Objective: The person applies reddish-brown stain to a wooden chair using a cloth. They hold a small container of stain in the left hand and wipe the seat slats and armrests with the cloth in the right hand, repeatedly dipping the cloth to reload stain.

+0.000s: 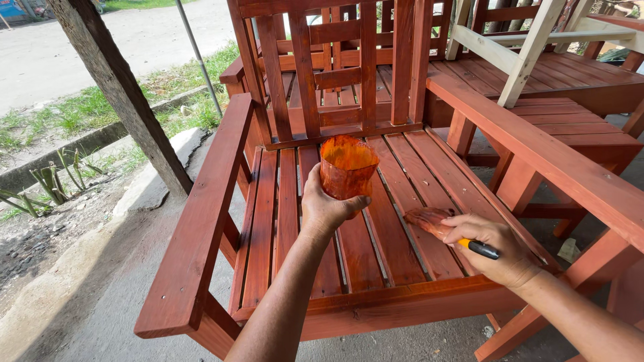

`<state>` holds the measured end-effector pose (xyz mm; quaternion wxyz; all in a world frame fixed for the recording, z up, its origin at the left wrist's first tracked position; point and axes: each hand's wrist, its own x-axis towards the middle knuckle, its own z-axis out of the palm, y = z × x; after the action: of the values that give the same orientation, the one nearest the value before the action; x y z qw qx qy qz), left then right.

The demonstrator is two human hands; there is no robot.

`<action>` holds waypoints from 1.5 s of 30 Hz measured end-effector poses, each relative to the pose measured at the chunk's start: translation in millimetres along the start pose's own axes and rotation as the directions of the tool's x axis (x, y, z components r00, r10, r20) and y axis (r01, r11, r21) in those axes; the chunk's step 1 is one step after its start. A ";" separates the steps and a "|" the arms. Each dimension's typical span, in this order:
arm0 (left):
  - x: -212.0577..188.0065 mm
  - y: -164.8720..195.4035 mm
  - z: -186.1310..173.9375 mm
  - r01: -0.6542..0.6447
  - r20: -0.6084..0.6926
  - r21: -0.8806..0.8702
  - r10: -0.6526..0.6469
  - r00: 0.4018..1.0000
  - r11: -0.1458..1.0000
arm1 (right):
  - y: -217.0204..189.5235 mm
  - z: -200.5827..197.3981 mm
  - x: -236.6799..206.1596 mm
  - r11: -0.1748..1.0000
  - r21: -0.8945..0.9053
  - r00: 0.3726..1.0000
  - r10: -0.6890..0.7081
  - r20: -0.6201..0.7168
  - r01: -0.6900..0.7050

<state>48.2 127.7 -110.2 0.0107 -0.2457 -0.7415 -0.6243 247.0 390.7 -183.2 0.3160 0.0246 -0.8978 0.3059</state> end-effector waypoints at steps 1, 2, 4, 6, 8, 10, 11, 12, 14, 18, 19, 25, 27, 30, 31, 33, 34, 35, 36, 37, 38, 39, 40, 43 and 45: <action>3.2 0.7 0.1 0.000 -0.018 0.003 0.000 1.000 1.000 | 3.7 3.5 4.0 0.996 -0.091 1.000 -0.022 0.012 0.023; 6.3 1.3 0.2 0.000 -0.036 0.007 0.001 0.999 1.000 | 7.8 7.5 10.7 0.996 -0.088 1.000 -0.008 0.021 0.010; 14.4 2.6 1.8 -0.010 -0.060 0.001 0.010 0.998 1.000 | 17.5 15.3 31.7 0.997 -0.082 0.999 0.016 0.038 -0.013; 22.0 2.1 3.5 -0.024 -0.073 -0.017 0.023 0.997 1.000 | 27.3 22.6 51.4 0.993 -0.099 0.996 0.072 0.048 -0.067; 31.0 0.4 3.7 -0.022 -0.111 -0.019 0.020 0.994 1.000 | 38.1 30.3 70.5 0.989 -0.109 0.993 0.106 0.047 -0.100; 41.3 -1.9 3.6 -0.029 -0.151 -0.024 0.025 0.988 0.999 | 50.9 38.1 90.5 0.988 -0.109 0.993 0.117 0.032 -0.113; 45.9 -3.9 3.1 -0.035 -0.172 -0.027 0.030 0.985 0.999 | 58.3 41.2 101.1 0.991 -0.076 0.993 0.114 0.035 -0.111; 51.1 -5.7 2.4 -0.042 -0.193 -0.030 0.036 0.981 0.999 | 66.3 44.0 113.3 0.993 -0.043 0.993 0.109 0.038 -0.107; 61.7 -10.4 0.8 -0.025 -0.213 -0.005 0.023 0.977 1.000 | 83.1 49.7 135.8 0.995 -0.011 0.994 0.099 0.040 -0.099; 85.0 -21.4 0.3 -0.066 -0.238 0.038 0.073 0.969 0.997 | 119.0 64.7 179.7 0.997 0.022 0.996 0.074 0.044 -0.075; 92.5 -23.7 0.7 -0.063 -0.244 0.057 0.075 0.967 0.996 | 128.2 68.3 191.4 0.997 0.038 0.997 0.066 0.047 -0.067; 128.1 -35.9 -0.2 -0.075 -0.250 0.049 0.085 0.964 0.996 | 179.1 94.2 245.4 0.998 0.031 0.999 0.049 0.018 -0.050; 136.2 -39.0 -1.6 -0.071 -0.252 0.042 0.079 0.965 0.997 | 193.7 103.0 263.9 0.998 0.056 1.000 0.002 0.015 -0.003; 145.2 -43.2 -5.1 -0.027 -0.256 0.085 0.048 0.966 0.996 | 211.1 116.8 286.4 0.998 0.069 1.000 0.004 0.006 -0.004; 147.4 -44.1 -5.7 -0.021 -0.253 0.086 0.043 0.966 0.996 | 215.7 120.5 291.9 0.997 0.069 1.000 0.018 0.002 -0.018; 150.6 -45.5 -5.8 -0.011 -0.246 0.087 0.032 0.969 0.996 | 222.1 129.3 302.3 0.999 0.047 0.999 0.024 -0.027 -0.023; 152.0 -45.6 -6.3 -0.009 -0.236 0.077 0.027 0.971 0.997 | 224.1 132.7 307.8 0.999 0.036 0.999 0.027 -0.043 -0.025; 152.5 -45.5 -7.3 -0.007 -0.226 0.067 0.022 0.974 0.998 | 225.4 135.3 312.5 0.998 0.042 0.997 0.053 -0.047 -0.051; 153.1 -44.8 -8.4 -0.006 -0.217 0.055 0.017 0.976 0.998 | 225.8 136.4 317.8 0.996 0.048 0.996 0.078 -0.051 -0.076; 154.4 -43.3 -9.4 -0.001 -0.219 0.086 0.020 0.976 0.996 | 225.4 136.9 323.1 0.994 0.054 0.993 0.102 -0.053 -0.099; 155.1 -41.5 -10.5 0.006 -0.219 0.116 0.020 0.976 0.993 | 224.3 135.3 329.0 0.988 0.086 0.992 0.127 -0.015 -0.126; 152.4 -40.2 -10.0 0.016 -0.214 0.143 0.015 0.977 0.990 | 223.6 129.5 332.5 0.981 0.113 0.987 0.157 0.025 -0.159; 149.2 -38.7 -8.2 0.009 -0.204 0.105 0.013 0.979 0.994 | 221.9 124.1 335.5 0.972 0.138 0.981 0.182 0.064 -0.189; 141.9 -30.3 -5.0 -0.017 -0.206 0.061 0.029 0.978 0.998 | 208.9 113.9 339.9 0.907 0.182 0.920 0.351 0.174 -0.380; 135.8 -23.8 -1.0 -0.020 -0.227 0.122 0.048 0.973 0.992 | 199.0 104.7 337.4 0.925 0.079 0.915 0.351 0.201 -0.372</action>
<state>-80.4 172.1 -88.1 0.1218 -0.1835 -0.7668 -0.6029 -127.7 543.5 -157.1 0.1679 -0.0958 -0.8928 0.4068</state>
